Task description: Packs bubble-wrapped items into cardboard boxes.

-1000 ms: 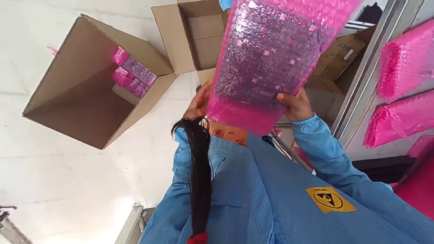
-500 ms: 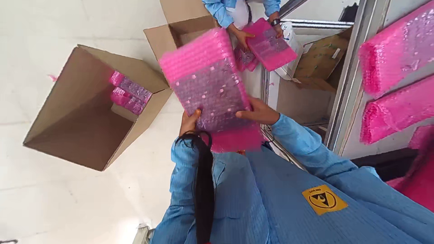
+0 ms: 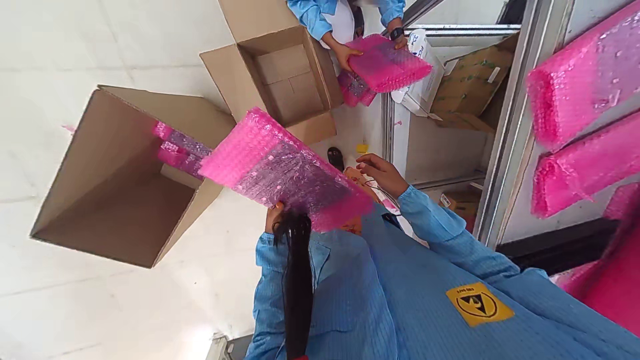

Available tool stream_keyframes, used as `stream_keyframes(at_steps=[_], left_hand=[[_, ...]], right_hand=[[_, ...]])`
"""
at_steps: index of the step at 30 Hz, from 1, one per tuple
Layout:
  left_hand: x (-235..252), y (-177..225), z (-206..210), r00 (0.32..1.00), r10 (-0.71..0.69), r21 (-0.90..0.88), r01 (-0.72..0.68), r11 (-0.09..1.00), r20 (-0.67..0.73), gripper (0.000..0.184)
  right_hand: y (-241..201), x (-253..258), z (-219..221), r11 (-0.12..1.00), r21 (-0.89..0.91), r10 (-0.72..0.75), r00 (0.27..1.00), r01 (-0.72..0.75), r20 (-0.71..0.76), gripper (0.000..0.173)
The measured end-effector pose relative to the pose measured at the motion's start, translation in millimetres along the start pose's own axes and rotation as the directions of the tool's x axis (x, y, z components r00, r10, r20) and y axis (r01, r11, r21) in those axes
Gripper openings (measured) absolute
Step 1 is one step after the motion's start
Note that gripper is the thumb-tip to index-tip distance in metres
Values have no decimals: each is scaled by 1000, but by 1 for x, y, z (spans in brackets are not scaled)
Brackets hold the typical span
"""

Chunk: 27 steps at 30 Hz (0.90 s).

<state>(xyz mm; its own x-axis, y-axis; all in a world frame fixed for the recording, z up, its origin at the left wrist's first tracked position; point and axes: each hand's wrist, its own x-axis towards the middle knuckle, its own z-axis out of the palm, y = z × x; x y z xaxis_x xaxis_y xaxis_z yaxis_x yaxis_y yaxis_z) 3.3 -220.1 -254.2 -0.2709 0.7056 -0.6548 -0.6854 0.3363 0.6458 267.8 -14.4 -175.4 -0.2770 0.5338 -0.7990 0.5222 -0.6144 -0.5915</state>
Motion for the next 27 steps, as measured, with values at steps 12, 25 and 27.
stream_keyframes(at_steps=[12, 25, 27], left_hand=[[22, 27, 27, 968, -237, 161, 247, 956, -77, 25], [29, -9, 52, 717, -600, -148, 591, 793, -355, 30], [24, -21, 44, 723, -590, -163, 574, 802, -359, 29]], right_hand=[[16, 16, -4, 993, 65, 108, 991, -103, -75, 34], [16, 27, 19, 986, 33, 164, 983, -162, -81, 35], [16, 27, 20, 986, 18, 168, 983, -167, -80, 35]])
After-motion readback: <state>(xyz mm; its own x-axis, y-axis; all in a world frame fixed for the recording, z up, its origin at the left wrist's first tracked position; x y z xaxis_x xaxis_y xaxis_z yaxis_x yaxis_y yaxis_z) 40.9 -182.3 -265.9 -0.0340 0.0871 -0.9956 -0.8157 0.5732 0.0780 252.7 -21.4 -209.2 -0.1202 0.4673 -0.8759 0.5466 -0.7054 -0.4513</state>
